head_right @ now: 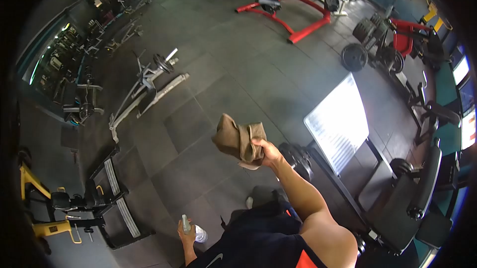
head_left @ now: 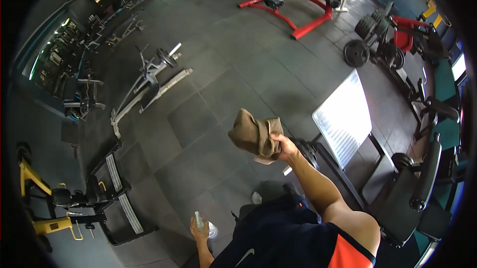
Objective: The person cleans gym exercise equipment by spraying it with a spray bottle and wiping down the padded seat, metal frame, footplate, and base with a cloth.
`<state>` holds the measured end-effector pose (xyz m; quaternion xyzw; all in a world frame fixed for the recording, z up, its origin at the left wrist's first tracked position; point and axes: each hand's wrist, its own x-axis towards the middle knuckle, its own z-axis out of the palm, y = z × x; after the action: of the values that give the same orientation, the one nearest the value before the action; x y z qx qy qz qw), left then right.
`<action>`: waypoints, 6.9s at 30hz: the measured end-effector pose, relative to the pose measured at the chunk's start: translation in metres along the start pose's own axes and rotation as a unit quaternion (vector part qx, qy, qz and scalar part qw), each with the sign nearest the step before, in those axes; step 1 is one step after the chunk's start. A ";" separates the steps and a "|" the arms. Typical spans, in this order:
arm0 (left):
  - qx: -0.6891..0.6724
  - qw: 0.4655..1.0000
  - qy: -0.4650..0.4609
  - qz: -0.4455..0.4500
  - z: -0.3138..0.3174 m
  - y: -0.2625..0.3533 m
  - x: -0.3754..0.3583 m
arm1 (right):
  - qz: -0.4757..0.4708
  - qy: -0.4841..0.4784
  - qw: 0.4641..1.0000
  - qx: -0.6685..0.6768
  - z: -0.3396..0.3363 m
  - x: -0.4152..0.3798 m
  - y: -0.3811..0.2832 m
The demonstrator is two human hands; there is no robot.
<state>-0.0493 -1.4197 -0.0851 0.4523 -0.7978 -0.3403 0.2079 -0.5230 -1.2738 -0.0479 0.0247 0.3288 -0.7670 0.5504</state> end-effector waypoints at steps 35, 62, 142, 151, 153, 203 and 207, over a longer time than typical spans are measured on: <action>-0.267 0.800 -0.456 0.283 0.136 0.368 0.784 | -0.164 -0.094 0.948 -0.257 0.159 0.389 -0.289; -0.118 0.323 -0.762 0.548 0.630 0.875 0.669 | -0.513 0.071 0.778 0.356 -0.077 0.283 -0.504; -0.316 -0.208 -0.658 0.651 1.114 0.433 0.220 | -0.912 0.310 -0.252 -0.091 -0.563 0.275 -0.182; -0.121 -0.279 -0.687 0.660 1.198 0.455 0.315 | -0.791 0.364 -0.489 0.051 -0.519 0.082 -0.218; -0.098 -0.264 -0.687 0.669 1.201 0.465 0.318 | -0.809 0.359 -0.464 0.041 -0.531 0.056 -0.182; -0.059 -0.333 -0.623 0.706 1.196 0.442 0.312 | -0.623 0.436 -0.650 0.019 -0.449 0.138 -0.209; -0.124 -0.362 -0.646 0.660 1.186 0.419 0.311 | -0.408 0.534 -0.733 0.105 -0.532 0.137 -0.283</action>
<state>-1.2081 -1.1165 -0.5803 0.9362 0.1022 0.1306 0.3100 -0.9929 -1.0535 -0.3837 -0.3150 0.0175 -0.3162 0.8947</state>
